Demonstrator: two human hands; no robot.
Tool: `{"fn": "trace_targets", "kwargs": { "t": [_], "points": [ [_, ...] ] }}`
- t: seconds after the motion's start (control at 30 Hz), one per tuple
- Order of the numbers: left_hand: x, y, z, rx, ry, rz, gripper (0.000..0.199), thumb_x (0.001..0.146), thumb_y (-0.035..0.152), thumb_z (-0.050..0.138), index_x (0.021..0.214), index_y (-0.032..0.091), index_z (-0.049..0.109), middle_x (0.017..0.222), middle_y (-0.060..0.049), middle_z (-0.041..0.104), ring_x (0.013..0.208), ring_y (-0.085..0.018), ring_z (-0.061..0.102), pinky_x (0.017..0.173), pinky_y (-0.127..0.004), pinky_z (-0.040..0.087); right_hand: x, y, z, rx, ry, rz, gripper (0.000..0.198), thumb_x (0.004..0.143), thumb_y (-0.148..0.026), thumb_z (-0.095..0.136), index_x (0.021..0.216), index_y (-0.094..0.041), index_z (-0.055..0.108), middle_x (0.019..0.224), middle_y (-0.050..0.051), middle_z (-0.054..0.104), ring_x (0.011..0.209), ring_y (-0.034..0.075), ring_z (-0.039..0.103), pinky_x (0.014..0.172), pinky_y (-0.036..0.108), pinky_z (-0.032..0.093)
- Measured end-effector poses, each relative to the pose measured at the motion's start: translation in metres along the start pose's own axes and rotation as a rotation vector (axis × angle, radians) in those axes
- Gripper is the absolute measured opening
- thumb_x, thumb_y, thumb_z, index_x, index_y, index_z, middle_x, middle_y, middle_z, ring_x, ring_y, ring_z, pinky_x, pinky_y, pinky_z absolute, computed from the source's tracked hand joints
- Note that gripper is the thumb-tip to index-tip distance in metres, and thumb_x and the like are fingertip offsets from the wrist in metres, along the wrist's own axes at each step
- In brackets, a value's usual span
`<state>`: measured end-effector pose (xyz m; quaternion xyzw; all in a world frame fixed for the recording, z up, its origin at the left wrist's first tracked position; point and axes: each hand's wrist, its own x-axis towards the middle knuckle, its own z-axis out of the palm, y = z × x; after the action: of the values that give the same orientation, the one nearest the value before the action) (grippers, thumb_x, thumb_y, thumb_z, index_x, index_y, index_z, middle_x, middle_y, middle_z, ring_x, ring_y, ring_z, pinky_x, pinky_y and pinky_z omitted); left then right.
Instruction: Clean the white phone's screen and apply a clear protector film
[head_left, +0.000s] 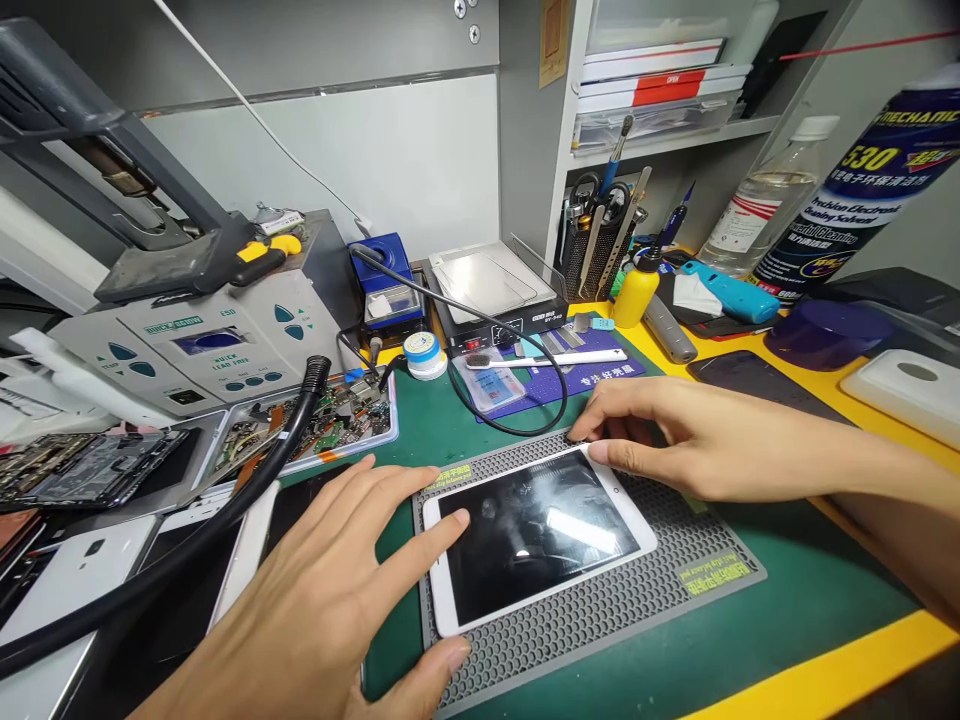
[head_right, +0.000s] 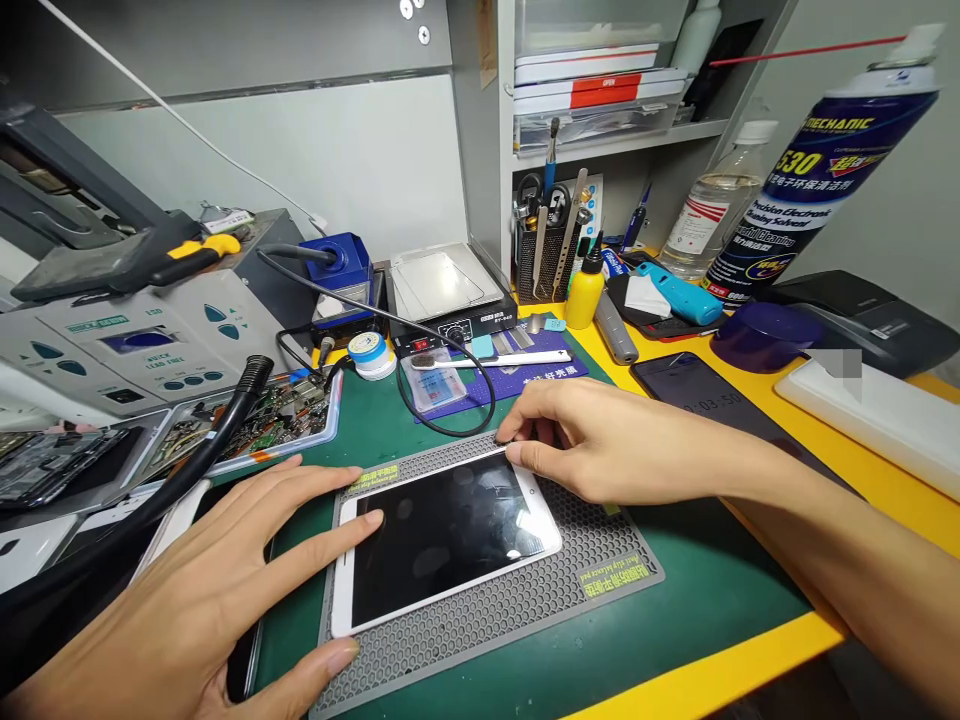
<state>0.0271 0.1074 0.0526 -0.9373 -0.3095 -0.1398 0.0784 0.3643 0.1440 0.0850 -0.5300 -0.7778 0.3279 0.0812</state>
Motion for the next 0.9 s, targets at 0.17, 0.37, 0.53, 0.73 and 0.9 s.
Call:
{"fn": "trace_targets", "kwargs": {
  "t": [0.17, 0.37, 0.53, 0.73, 0.9],
  "points": [
    [0.0027, 0.0044, -0.0016, -0.001, -0.025, -0.027, 0.059, 0.078, 0.039, 0.069, 0.135, 0.022, 0.064, 0.139, -0.017, 0.061, 0.127, -0.039, 0.060, 0.098, -0.061, 0.057, 0.0010, 0.0030, 0.0005, -0.005, 0.005, -0.016, 0.034, 0.096, -0.053, 0.059, 0.111, -0.026, 0.072, 0.105, 0.005, 0.072, 0.089, 0.024, 0.067, 0.075, 0.034, 0.051],
    [-0.0002, 0.0047, -0.0050, -0.025, -0.075, -0.058, 0.062, 0.079, 0.043, 0.070, 0.138, 0.024, 0.062, 0.145, -0.017, 0.057, 0.132, -0.041, 0.056, 0.099, -0.063, 0.057, 0.0002, 0.0062, 0.0016, -0.007, 0.004, -0.009, 0.036, 0.096, -0.057, 0.058, 0.111, -0.027, 0.071, 0.105, 0.005, 0.072, 0.090, 0.025, 0.066, 0.079, 0.037, 0.052],
    [0.0002, 0.0056, -0.0080, -0.038, -0.099, -0.060, 0.066, 0.079, 0.046, 0.072, 0.140, 0.022, 0.061, 0.145, -0.020, 0.057, 0.133, -0.044, 0.055, 0.097, -0.067, 0.057, 0.0017, 0.0078, 0.0021, 0.006, 0.001, -0.004, 0.037, 0.095, -0.058, 0.058, 0.111, -0.028, 0.071, 0.105, 0.005, 0.072, 0.092, 0.026, 0.066, 0.081, 0.038, 0.053],
    [0.0007, 0.0063, -0.0093, -0.060, -0.133, -0.090, 0.073, 0.078, 0.049, 0.073, 0.145, 0.022, 0.057, 0.152, -0.022, 0.051, 0.138, -0.046, 0.051, 0.098, -0.070, 0.056, 0.0019, 0.0079, 0.0020, 0.014, 0.004, -0.020, 0.034, 0.096, -0.055, 0.058, 0.110, -0.027, 0.072, 0.105, 0.005, 0.073, 0.093, 0.027, 0.068, 0.081, 0.038, 0.054],
    [0.0018, 0.0050, -0.0078, -0.061, -0.138, -0.094, 0.075, 0.079, 0.052, 0.073, 0.146, 0.023, 0.055, 0.152, -0.021, 0.051, 0.139, -0.047, 0.050, 0.097, -0.072, 0.055, 0.0011, 0.0067, 0.0020, 0.010, 0.028, -0.037, 0.033, 0.095, -0.053, 0.060, 0.109, -0.027, 0.074, 0.103, 0.006, 0.074, 0.090, 0.027, 0.069, 0.079, 0.037, 0.056]
  ]
}}
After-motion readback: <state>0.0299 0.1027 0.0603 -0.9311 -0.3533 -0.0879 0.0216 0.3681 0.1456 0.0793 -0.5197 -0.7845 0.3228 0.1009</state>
